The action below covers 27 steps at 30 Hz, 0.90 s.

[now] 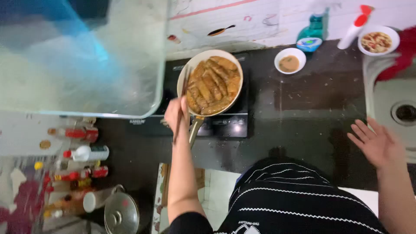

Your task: Frying rolls in a pan and wiping down the kitchen counter and sink.

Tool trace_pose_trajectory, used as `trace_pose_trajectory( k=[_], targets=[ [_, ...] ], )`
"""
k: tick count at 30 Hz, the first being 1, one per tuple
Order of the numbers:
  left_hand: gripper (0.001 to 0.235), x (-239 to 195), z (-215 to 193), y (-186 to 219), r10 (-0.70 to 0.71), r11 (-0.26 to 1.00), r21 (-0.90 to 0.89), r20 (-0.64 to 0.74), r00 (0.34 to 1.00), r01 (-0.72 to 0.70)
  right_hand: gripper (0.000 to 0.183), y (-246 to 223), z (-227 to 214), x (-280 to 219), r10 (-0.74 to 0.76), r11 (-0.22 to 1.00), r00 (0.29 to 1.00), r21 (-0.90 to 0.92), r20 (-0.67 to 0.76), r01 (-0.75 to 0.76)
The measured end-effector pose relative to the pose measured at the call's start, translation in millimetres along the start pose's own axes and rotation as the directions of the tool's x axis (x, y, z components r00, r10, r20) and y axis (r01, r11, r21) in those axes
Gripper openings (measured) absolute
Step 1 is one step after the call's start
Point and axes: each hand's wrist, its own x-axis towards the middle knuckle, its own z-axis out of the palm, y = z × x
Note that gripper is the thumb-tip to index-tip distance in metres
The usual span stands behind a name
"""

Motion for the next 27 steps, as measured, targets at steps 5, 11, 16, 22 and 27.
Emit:
trace_pose_trajectory(
  k=[5,11,16,22,27],
  targets=[
    [0.016,-63,-12,8,0.067,0.994,0.085,0.047,0.997,-0.071,0.065,7,13,-7,0.027,0.999,0.997,0.044,-0.075,-0.024],
    [0.022,-128,-15,-1,0.077,0.984,0.165,-0.026,0.997,-0.072,0.050,25,-40,-9,0.096,0.984,0.993,0.156,-0.069,-0.084],
    [0.027,-120,-12,82,0.140,0.990,-0.002,-0.094,0.986,-0.141,0.040,35,-82,-10,0.088,0.994,0.985,0.074,-0.146,-0.078],
    [0.015,-128,32,179,-0.147,0.774,-0.264,0.810,0.568,0.576,0.042,35,-102,-28,-0.054,0.998,0.998,-0.016,0.018,0.055],
    [0.038,-146,122,218,0.769,0.639,-0.544,0.453,0.451,-0.544,0.052,-18,-50,-69,0.107,0.879,0.989,-0.454,-0.102,-0.142]
  ],
)
